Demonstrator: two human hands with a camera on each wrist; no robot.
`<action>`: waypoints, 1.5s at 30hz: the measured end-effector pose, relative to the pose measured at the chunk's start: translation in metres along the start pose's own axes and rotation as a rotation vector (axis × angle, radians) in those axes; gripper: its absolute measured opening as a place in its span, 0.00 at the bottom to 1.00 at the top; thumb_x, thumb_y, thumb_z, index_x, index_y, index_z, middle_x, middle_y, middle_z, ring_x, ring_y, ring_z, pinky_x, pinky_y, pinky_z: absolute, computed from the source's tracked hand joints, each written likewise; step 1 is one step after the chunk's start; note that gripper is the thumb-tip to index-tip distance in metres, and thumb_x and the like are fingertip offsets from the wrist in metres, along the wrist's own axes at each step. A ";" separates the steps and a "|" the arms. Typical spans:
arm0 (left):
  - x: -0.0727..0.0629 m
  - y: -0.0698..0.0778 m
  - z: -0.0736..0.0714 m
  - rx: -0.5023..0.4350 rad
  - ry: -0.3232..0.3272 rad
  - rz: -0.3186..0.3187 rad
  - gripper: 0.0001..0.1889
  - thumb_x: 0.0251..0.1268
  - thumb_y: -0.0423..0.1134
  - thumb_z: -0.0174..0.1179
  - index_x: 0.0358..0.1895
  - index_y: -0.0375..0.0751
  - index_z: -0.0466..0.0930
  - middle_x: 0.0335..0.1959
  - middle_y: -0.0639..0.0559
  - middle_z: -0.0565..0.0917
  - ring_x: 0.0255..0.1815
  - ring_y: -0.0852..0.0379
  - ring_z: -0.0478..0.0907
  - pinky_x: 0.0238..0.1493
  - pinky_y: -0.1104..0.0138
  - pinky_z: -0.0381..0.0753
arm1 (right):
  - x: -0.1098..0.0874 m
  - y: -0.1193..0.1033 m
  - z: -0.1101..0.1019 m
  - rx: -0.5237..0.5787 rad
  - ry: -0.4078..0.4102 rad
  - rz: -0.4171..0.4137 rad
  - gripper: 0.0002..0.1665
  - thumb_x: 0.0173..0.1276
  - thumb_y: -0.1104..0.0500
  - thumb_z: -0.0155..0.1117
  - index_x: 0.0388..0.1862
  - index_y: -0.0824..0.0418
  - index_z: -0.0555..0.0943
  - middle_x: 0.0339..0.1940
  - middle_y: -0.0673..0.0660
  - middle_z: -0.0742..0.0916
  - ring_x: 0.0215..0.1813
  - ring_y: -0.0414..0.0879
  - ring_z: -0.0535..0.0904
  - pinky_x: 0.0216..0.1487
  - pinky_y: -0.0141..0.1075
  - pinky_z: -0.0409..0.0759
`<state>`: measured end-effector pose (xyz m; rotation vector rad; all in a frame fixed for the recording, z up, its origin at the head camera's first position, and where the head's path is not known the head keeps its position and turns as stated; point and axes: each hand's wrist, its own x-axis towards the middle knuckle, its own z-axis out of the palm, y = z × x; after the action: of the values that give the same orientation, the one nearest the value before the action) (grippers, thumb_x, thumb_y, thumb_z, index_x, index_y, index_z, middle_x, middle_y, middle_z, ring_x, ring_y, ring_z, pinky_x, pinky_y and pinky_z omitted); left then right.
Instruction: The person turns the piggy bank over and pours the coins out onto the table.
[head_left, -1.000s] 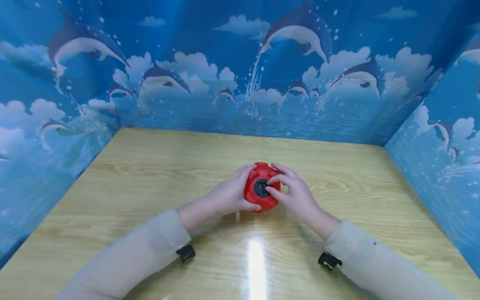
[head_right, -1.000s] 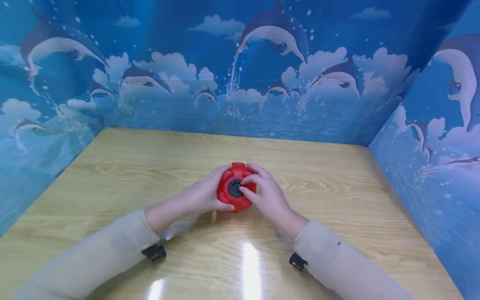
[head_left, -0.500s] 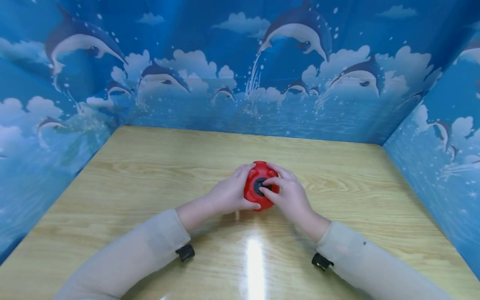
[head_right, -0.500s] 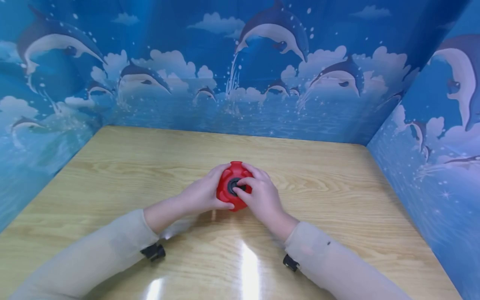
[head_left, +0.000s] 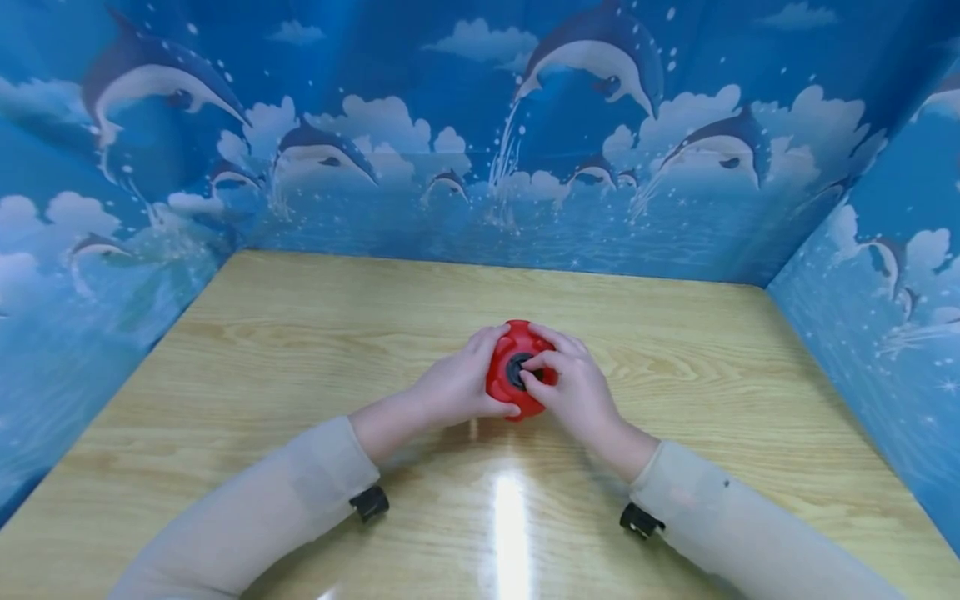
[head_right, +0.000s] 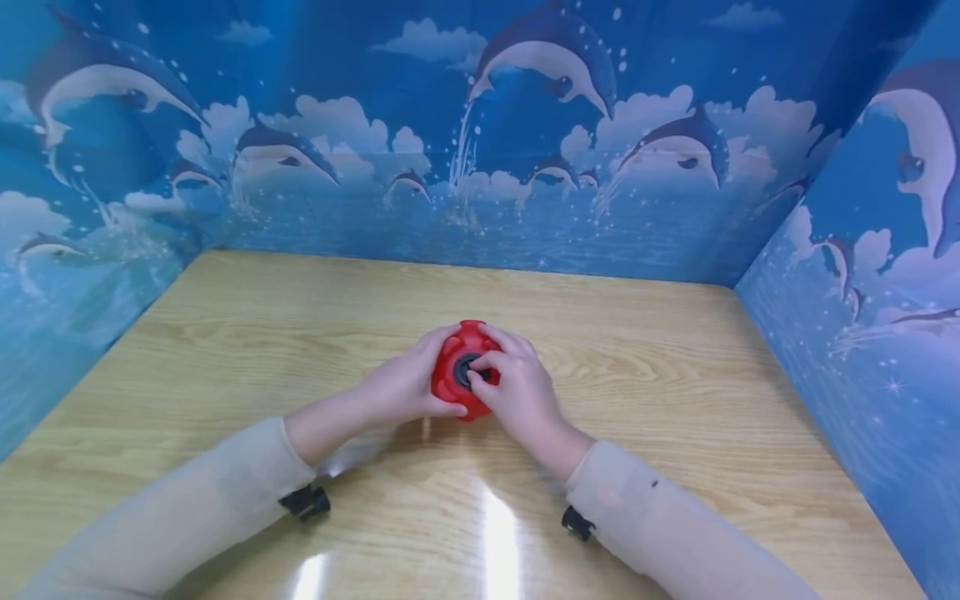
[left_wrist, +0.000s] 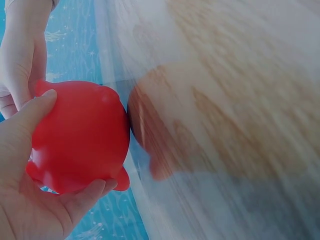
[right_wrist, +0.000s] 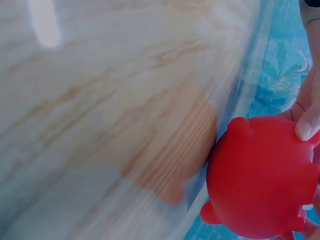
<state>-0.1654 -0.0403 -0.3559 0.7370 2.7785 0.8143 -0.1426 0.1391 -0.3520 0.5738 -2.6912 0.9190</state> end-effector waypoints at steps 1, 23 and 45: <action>0.000 0.000 0.000 -0.001 0.000 0.000 0.54 0.45 0.57 0.71 0.72 0.44 0.46 0.65 0.50 0.62 0.56 0.54 0.69 0.47 0.63 0.78 | 0.000 0.000 0.000 0.002 0.000 0.000 0.05 0.58 0.62 0.69 0.32 0.63 0.85 0.64 0.56 0.74 0.63 0.54 0.67 0.54 0.45 0.75; 0.000 -0.002 -0.001 -0.007 -0.006 0.000 0.55 0.45 0.58 0.70 0.73 0.44 0.46 0.65 0.51 0.62 0.57 0.54 0.68 0.48 0.63 0.78 | 0.002 0.005 -0.001 0.081 -0.051 0.029 0.08 0.57 0.62 0.70 0.37 0.61 0.86 0.65 0.55 0.72 0.65 0.53 0.64 0.53 0.45 0.76; 0.001 -0.001 -0.001 -0.019 0.001 -0.013 0.55 0.44 0.58 0.71 0.73 0.45 0.46 0.65 0.51 0.62 0.57 0.54 0.68 0.47 0.63 0.78 | 0.007 0.011 -0.001 0.224 -0.075 0.058 0.07 0.59 0.64 0.68 0.37 0.60 0.86 0.66 0.52 0.71 0.67 0.52 0.61 0.54 0.45 0.76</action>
<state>-0.1671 -0.0412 -0.3554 0.7156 2.7692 0.8375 -0.1537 0.1454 -0.3543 0.5886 -2.7018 1.2499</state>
